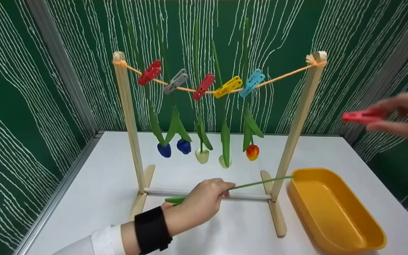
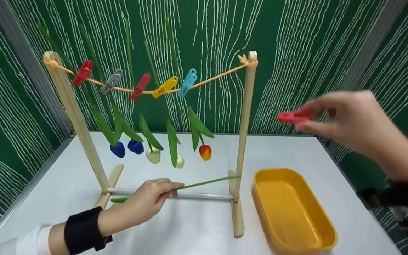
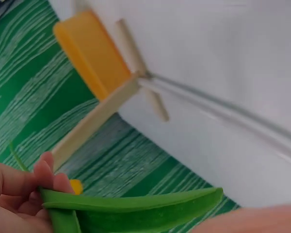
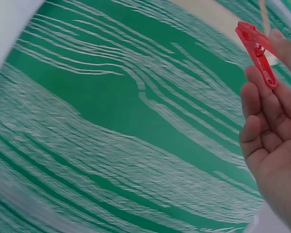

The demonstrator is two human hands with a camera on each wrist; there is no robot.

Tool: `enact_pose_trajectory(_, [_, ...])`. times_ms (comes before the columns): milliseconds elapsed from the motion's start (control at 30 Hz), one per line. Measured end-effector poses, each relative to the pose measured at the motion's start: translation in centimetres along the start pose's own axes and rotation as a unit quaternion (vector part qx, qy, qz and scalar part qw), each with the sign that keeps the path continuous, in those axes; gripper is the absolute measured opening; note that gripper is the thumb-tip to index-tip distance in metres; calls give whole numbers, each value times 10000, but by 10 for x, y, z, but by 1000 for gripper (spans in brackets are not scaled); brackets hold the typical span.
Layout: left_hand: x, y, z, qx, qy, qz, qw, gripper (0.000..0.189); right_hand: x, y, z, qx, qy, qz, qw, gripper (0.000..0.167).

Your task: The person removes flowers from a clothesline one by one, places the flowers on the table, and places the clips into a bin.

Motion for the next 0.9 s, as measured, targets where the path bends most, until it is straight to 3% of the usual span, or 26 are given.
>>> enact_pose_trajectory(100, [11,-9,7,270,368,46,9989,36,-10,-33,18,423,-114,575,9974,31])
enact_pose_trajectory(200, [20,-17,17,420,825,296,9953,41,-17,-68,40,968,-177,1180,9881,26])
enact_pose_trajectory(333, [32,-27,32,498,1436,796,9852,40,-18,-115,73,1392,235,1512,9784,20])
enact_pose_trajectory(400, [37,-32,41,583,1763,1030,9772,39,-18,-137,90,1762,490,1762,9672,18])
enact_pose_trajectory(467, [41,-35,49,652,2098,1217,9680,37,-18,-158,108,2274,792,2115,9472,22])
enact_pose_trajectory(533, [46,-37,57,709,2416,1360,9582,36,-18,-180,125,2824,1020,2558,9189,30])
enact_pose_trajectory(633, [53,-38,65,717,2672,1418,9504,31,-20,-206,145,3393,1202,3012,8830,41])
enact_pose_trajectory(833, [68,-37,73,846,3179,1281,9356,22,-29,-241,175,4025,1053,3687,8312,37])
enact_pose_trajectory(900, [71,-38,75,891,3388,1294,9277,20,-31,-249,182,4136,1039,3808,8204,36])
Point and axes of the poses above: each hand's wrist, its own y-axis towards the middle knuckle, its own z-axis out of the palm, x = y × z, the point moved 5 cm from there along y, towards the middle knuckle, and after that the axes turned 11 degrees about -x, right-handed, at the moved point
